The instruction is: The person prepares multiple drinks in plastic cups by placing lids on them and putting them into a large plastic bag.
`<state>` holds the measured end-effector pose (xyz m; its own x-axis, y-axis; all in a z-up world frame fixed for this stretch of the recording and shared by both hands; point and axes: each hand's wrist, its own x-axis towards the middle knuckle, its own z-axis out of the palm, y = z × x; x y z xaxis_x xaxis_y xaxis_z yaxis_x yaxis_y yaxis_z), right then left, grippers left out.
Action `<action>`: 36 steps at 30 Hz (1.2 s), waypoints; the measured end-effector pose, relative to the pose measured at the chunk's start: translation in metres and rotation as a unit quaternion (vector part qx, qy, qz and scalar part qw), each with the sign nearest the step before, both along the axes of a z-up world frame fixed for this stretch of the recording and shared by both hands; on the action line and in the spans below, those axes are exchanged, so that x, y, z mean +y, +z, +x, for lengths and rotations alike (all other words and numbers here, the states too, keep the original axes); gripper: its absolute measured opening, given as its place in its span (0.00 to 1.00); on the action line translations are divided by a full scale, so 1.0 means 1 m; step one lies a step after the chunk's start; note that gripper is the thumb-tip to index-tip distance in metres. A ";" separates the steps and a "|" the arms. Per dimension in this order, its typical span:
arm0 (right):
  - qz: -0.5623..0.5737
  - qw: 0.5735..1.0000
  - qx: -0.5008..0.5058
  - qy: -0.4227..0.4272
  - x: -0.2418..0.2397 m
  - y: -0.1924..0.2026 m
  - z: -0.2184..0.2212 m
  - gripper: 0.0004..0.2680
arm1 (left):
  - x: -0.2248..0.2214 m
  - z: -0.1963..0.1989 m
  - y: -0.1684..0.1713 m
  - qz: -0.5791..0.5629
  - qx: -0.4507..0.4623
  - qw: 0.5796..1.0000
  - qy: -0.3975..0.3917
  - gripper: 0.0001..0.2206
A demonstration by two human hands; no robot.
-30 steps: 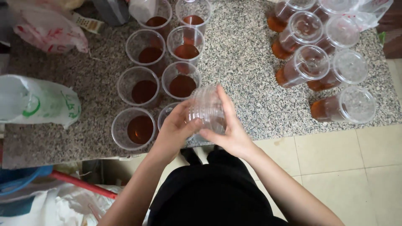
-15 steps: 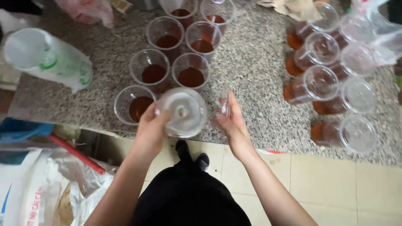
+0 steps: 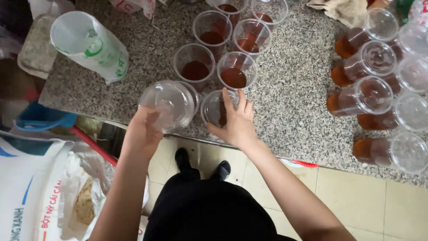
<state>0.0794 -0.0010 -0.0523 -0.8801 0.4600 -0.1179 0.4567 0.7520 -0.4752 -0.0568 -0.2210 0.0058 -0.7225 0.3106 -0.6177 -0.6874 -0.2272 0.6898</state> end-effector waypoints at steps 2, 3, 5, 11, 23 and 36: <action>-0.012 0.999 -0.035 -0.004 -0.005 0.002 -0.007 0.45 | -0.009 -0.016 -0.030 0.050 -0.030 0.998 0.002 0.09; -0.010 0.999 -0.038 -0.011 -0.008 0.002 -0.009 0.45 | -0.010 -0.023 -0.034 0.052 -0.034 0.998 -0.004 0.09; 0.043 0.997 -0.059 -0.007 -0.016 0.002 -0.010 0.44 | -0.012 -0.035 -0.042 0.067 -0.059 0.996 0.011 0.07; 0.096 0.991 -0.079 -0.042 -0.037 0.003 -0.015 0.31 | -0.002 -0.052 -0.030 0.099 -0.061 0.992 -0.046 0.10; 0.134 0.972 -0.188 -0.039 -0.052 0.014 -0.024 0.23 | -0.008 -0.077 -0.039 0.096 -0.091 0.985 -0.108 0.11; 0.147 0.982 -0.104 -0.055 -0.040 0.002 -0.013 0.30 | -0.018 -0.087 -0.052 0.106 -0.121 0.982 -0.102 0.11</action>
